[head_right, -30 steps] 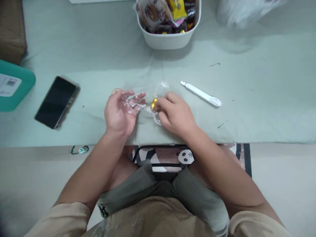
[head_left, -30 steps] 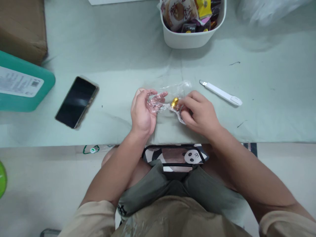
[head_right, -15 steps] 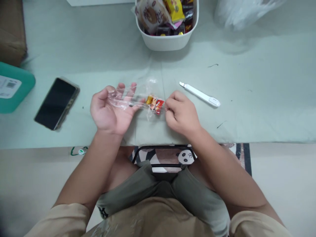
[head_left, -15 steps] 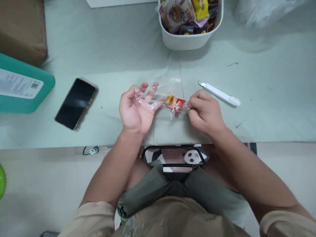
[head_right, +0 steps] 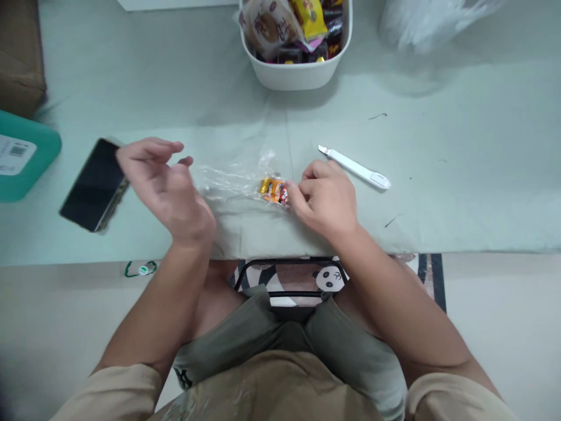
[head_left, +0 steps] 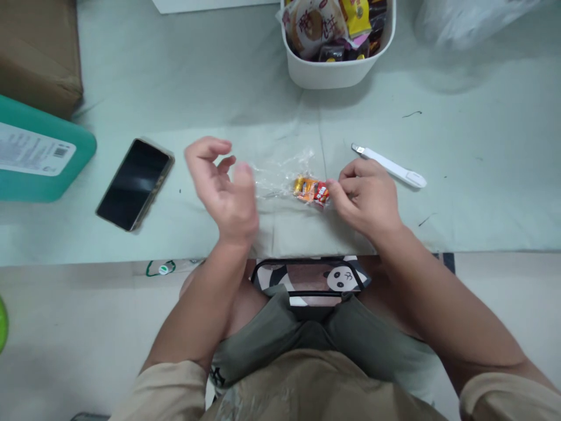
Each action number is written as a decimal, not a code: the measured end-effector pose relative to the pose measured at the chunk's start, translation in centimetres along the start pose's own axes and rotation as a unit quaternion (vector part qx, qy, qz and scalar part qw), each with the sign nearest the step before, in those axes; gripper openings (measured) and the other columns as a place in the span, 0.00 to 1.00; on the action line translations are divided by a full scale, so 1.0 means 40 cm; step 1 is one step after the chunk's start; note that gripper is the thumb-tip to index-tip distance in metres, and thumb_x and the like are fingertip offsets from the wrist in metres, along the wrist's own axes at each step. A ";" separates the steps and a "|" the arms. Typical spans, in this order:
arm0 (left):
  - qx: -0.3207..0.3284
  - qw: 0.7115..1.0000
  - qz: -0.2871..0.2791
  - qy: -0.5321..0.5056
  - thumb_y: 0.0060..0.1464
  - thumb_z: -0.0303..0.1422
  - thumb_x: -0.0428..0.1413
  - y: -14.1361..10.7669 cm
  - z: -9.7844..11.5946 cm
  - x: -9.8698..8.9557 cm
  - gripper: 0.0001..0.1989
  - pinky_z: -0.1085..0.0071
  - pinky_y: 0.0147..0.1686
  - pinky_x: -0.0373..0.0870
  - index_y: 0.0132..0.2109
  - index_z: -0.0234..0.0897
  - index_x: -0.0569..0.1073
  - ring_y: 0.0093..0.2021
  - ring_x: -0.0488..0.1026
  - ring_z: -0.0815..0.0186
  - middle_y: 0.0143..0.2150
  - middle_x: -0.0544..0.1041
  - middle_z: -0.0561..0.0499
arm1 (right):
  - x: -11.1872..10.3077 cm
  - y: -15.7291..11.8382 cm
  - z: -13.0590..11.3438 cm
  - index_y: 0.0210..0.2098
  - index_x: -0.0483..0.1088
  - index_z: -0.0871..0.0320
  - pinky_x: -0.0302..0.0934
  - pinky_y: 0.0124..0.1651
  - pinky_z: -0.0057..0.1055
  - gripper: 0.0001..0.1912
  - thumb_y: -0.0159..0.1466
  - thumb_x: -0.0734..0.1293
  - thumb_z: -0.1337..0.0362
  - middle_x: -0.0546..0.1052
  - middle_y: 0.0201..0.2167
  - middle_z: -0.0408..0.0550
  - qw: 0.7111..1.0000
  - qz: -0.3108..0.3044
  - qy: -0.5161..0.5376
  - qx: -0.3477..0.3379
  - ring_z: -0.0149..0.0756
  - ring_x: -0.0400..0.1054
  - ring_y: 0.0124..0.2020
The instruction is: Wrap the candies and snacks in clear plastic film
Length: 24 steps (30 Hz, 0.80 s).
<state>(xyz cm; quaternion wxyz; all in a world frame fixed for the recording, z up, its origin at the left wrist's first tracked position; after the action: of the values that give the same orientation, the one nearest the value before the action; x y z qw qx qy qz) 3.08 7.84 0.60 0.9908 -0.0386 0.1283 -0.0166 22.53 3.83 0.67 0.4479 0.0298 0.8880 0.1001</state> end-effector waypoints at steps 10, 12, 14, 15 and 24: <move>0.140 0.981 -0.044 0.130 0.52 0.22 0.54 -0.008 0.021 0.030 0.10 0.67 0.37 0.66 0.33 0.42 0.75 0.32 0.70 0.65 0.34 0.78 0.52 | 0.023 0.039 0.019 0.29 0.63 0.54 0.55 0.34 0.33 0.07 0.61 0.66 0.64 0.72 0.26 0.44 0.991 -0.025 0.088 0.098 0.35 0.63 0.27; 0.144 0.980 -0.037 0.134 0.52 0.20 0.52 -0.012 0.014 0.019 0.12 0.67 0.35 0.65 0.34 0.42 0.75 0.30 0.67 0.67 0.34 0.77 0.53 | 0.010 0.041 0.019 0.30 0.62 0.54 0.56 0.35 0.33 0.06 0.61 0.65 0.65 0.72 0.27 0.44 0.992 -0.008 0.093 0.088 0.35 0.63 0.28; 0.126 0.983 -0.031 0.128 0.54 0.20 0.51 -0.012 -0.002 0.012 0.12 0.68 0.33 0.64 0.37 0.42 0.74 0.27 0.65 0.69 0.36 0.78 0.54 | 0.013 0.044 -0.003 0.32 0.64 0.54 0.58 0.38 0.34 0.04 0.61 0.66 0.65 0.74 0.31 0.46 0.996 -0.009 0.083 0.037 0.36 0.66 0.32; 0.125 0.984 -0.035 0.124 0.54 0.21 0.51 -0.012 -0.006 0.014 0.11 0.68 0.33 0.64 0.37 0.42 0.73 0.27 0.64 0.69 0.37 0.79 0.54 | 0.021 0.045 -0.018 0.33 0.66 0.55 0.58 0.39 0.34 0.03 0.61 0.66 0.64 0.75 0.33 0.48 0.997 -0.017 0.074 0.008 0.38 0.67 0.35; 0.294 0.942 -0.127 0.096 0.51 0.17 0.52 -0.046 0.059 0.070 0.11 0.71 0.36 0.73 0.35 0.40 0.69 0.43 0.78 0.65 0.47 0.79 0.48 | 0.070 0.045 -0.034 0.31 0.65 0.56 0.54 0.35 0.32 0.02 0.58 0.63 0.65 0.74 0.27 0.45 0.993 -0.085 0.084 -0.004 0.36 0.65 0.30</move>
<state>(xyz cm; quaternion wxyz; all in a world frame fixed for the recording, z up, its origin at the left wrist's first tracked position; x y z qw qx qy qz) 6.33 6.05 2.31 0.9306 0.2403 0.2064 -0.1834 19.71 5.80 -0.39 0.3787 -0.0557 0.9214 0.0675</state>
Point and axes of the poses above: each hand's wrist, its own y-axis towards the middle knuckle, its own x-axis out of the palm, z = x × y, the point moved 10 cm from there along y, towards the middle knuckle
